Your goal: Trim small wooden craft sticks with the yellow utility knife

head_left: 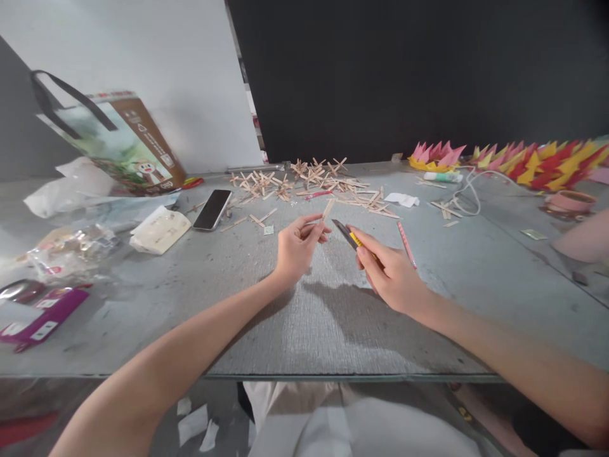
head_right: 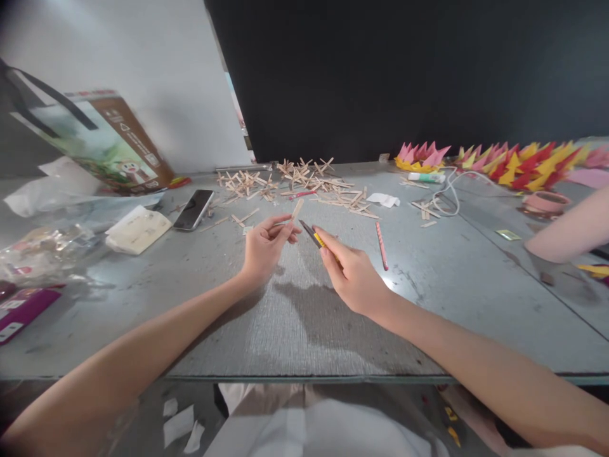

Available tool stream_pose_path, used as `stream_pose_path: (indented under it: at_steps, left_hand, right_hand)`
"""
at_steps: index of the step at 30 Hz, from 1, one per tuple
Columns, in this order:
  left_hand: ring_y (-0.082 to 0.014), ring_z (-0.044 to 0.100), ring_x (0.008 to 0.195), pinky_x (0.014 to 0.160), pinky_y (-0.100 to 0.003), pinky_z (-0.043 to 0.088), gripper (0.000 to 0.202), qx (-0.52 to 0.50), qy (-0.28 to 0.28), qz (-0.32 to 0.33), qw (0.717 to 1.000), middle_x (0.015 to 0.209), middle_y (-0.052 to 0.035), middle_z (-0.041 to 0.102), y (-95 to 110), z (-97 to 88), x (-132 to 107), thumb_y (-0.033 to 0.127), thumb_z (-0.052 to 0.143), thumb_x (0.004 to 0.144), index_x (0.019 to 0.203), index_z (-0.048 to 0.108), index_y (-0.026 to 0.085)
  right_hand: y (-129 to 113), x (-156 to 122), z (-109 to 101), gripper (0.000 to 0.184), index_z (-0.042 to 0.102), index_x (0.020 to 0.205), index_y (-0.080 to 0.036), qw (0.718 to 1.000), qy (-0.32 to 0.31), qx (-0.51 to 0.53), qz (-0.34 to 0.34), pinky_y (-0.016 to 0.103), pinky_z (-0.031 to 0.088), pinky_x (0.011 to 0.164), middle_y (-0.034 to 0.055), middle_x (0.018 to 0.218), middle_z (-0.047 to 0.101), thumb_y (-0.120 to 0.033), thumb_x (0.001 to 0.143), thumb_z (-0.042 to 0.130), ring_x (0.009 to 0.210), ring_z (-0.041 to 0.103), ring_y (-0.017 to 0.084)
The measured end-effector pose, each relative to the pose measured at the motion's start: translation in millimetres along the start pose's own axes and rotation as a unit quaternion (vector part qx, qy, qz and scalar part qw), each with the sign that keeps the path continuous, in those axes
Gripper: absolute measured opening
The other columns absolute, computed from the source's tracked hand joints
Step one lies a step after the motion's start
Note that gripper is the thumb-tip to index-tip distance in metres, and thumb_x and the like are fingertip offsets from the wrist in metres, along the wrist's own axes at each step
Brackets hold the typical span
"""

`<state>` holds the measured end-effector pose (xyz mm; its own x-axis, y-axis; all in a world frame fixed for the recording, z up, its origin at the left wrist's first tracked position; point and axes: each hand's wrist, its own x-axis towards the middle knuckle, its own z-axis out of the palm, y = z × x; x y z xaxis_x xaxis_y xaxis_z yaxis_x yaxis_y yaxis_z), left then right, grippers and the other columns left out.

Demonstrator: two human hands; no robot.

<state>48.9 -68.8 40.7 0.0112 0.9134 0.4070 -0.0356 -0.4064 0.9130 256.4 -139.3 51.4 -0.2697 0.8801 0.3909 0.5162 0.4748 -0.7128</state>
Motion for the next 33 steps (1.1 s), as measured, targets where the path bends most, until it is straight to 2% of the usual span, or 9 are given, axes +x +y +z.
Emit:
stream_pose_path:
  at_steps: [5,16,22,27,31,33]
  left_hand:
    - [-0.0135,0.072,0.068,0.071,-0.029,0.060,0.027,-0.018,-0.014,-0.003,1.000,0.086,-0.0072,0.081,5.6,5.7,-6.4,0.039,0.075,0.094,0.108,0.071,0.016]
    - [-0.0146,0.073,0.068,0.072,-0.031,0.061,0.028,-0.021,-0.017,-0.008,1.000,0.087,-0.0078,0.081,9.3,8.9,-10.9,0.041,0.074,0.094,0.107,0.069,0.016]
    - [-0.0161,0.076,0.072,0.074,-0.032,0.062,0.031,0.009,-0.025,0.009,1.000,0.091,-0.0087,0.082,3.9,8.3,-11.5,0.045,0.073,0.096,0.111,0.068,0.017]
    - [-0.0180,0.078,0.076,0.075,-0.032,0.063,0.032,0.075,-0.029,0.045,0.996,0.095,-0.0084,0.083,-2.1,4.8,-13.7,0.048,0.068,0.099,0.114,0.068,0.020]
    - [-0.0188,0.080,0.081,0.083,-0.034,0.062,0.022,0.189,-0.012,0.124,0.974,0.096,-0.0064,0.083,-2.4,2.0,-15.8,0.040,0.065,0.102,0.115,0.070,0.023]
    - [-0.0196,0.080,0.085,0.088,-0.035,0.061,0.019,0.208,-0.008,0.144,0.968,0.096,-0.0058,0.083,-2.0,1.4,-16.6,0.037,0.066,0.101,0.115,0.072,0.025]
  right_hand:
    - [1.4,-0.3,0.8,0.053,0.048,0.160,-0.024,0.997,-0.020,0.063,0.038,0.026,0.042,0.046,0.0009,0.078,0.060,-0.046,0.113,0.037,0.050,0.051,0.012]
    - [1.1,-0.3,1.1,0.053,0.047,0.161,-0.026,0.991,-0.037,0.110,0.063,0.024,0.042,0.043,-0.0020,0.079,0.060,-0.047,0.113,0.039,0.041,0.050,0.008]
    - [0.6,0.1,1.1,0.052,0.049,0.159,-0.028,0.986,-0.049,0.142,0.068,0.023,0.044,0.040,-0.0027,0.078,0.058,-0.048,0.112,0.040,0.040,0.053,0.008]
    - [-1.5,0.5,1.6,0.054,0.048,0.161,-0.028,0.981,-0.057,0.158,0.100,0.022,0.044,0.037,-0.0031,0.077,0.057,-0.049,0.111,0.040,0.038,0.052,0.008]
    - [-2.6,0.6,1.4,0.055,0.047,0.162,-0.029,0.979,-0.062,0.152,0.118,0.022,0.045,0.036,-0.0038,0.076,0.055,-0.049,0.111,0.042,0.037,0.052,0.008]
    - [-2.8,0.8,1.3,0.055,0.046,0.163,-0.030,0.977,-0.065,0.161,0.123,0.022,0.045,0.035,-0.0037,0.077,0.056,-0.049,0.111,0.042,0.038,0.053,0.008]
